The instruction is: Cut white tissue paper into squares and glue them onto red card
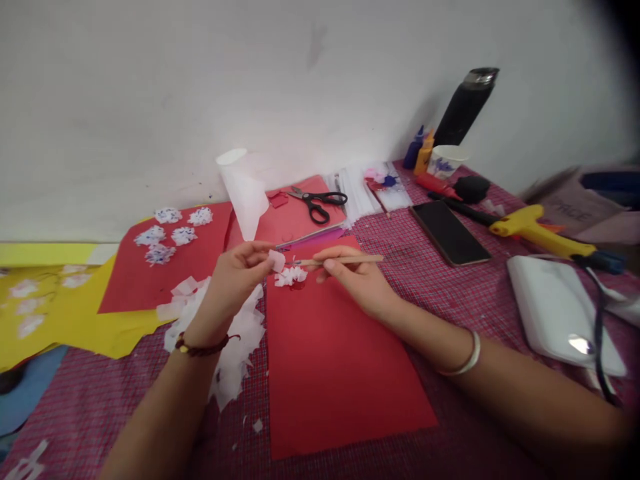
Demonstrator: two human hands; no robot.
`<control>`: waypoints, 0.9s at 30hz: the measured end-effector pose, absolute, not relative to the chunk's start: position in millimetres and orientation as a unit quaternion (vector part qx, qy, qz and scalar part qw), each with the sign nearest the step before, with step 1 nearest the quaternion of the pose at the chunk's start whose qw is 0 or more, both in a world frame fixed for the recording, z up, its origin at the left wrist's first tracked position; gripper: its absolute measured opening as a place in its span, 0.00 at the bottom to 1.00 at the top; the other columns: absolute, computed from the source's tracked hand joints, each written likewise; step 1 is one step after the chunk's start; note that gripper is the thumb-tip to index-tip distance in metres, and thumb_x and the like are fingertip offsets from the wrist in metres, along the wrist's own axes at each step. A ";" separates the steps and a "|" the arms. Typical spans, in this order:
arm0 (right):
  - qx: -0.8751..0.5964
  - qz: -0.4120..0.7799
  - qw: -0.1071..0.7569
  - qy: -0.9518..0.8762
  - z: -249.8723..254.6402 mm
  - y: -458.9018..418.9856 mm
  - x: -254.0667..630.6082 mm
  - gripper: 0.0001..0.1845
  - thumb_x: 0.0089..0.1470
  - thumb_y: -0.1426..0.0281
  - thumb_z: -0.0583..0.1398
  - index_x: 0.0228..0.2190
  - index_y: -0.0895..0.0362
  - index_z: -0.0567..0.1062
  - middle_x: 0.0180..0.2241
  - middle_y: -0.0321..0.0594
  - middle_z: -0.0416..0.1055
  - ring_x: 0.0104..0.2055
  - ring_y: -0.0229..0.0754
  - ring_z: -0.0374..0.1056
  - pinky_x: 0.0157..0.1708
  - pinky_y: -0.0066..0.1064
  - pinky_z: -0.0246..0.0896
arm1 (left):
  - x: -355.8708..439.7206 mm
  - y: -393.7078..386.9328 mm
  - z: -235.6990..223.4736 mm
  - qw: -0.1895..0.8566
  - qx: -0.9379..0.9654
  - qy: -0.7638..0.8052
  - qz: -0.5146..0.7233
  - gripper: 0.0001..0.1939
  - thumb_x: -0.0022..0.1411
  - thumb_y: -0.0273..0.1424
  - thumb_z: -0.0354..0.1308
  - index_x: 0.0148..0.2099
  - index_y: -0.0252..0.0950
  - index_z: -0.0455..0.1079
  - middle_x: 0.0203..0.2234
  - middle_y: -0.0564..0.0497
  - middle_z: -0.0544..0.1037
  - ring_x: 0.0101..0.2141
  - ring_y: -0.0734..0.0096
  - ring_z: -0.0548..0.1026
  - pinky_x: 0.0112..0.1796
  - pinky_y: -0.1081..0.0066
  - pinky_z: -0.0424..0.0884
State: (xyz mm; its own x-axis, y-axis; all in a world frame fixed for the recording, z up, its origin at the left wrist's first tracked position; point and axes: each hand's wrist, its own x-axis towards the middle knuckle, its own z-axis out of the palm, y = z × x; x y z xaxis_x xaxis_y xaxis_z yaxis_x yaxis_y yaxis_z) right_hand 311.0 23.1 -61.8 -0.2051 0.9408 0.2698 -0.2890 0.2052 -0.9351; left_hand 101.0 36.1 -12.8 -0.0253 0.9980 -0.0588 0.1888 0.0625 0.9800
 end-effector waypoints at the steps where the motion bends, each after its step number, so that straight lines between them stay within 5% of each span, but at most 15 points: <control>1: -0.304 0.548 0.549 -0.552 -61.2 22.0 310.6 0.10 0.58 0.61 0.62 0.37 0.53 0.76 0.36 0.39 0.79 0.34 0.38 0.74 0.37 0.34 0.71 | 106.0 34.6 -14.1 0.471 0.524 0.560 0.436 0.18 0.47 0.32 0.69 0.41 0.34 0.74 0.27 0.50 0.80 0.27 0.72 0.76 0.31 0.73 0.69; 13: -0.328 0.546 0.534 -0.556 -66.3 23.2 310.8 0.08 0.58 0.62 0.61 0.37 0.53 0.76 0.36 0.40 0.79 0.34 0.38 0.74 0.37 0.34 0.72 | 111.6 32.0 -19.8 0.466 0.531 0.559 0.435 0.14 0.48 0.30 0.69 0.39 0.34 0.75 0.26 0.49 0.80 0.24 0.72 0.74 0.26 0.74 0.67; 23: -0.306 0.580 0.567 -0.498 -64.6 23.7 309.7 0.11 0.57 0.60 0.63 0.38 0.53 0.76 0.37 0.39 0.79 0.32 0.36 0.74 0.38 0.35 0.72 | 111.6 36.3 -20.9 0.629 0.373 0.454 0.509 0.14 0.49 0.23 0.65 0.39 0.37 0.69 0.29 0.54 0.79 0.32 0.71 0.78 0.41 0.65 0.76; 27: -0.297 0.588 0.571 -0.490 -64.4 24.4 309.5 0.09 0.56 0.61 0.63 0.38 0.52 0.76 0.36 0.38 0.79 0.31 0.36 0.73 0.37 0.34 0.72 | 114.6 35.8 -28.1 0.658 0.352 0.428 0.510 0.11 0.51 0.29 0.65 0.38 0.36 0.70 0.32 0.52 0.79 0.36 0.70 0.79 0.47 0.63 0.75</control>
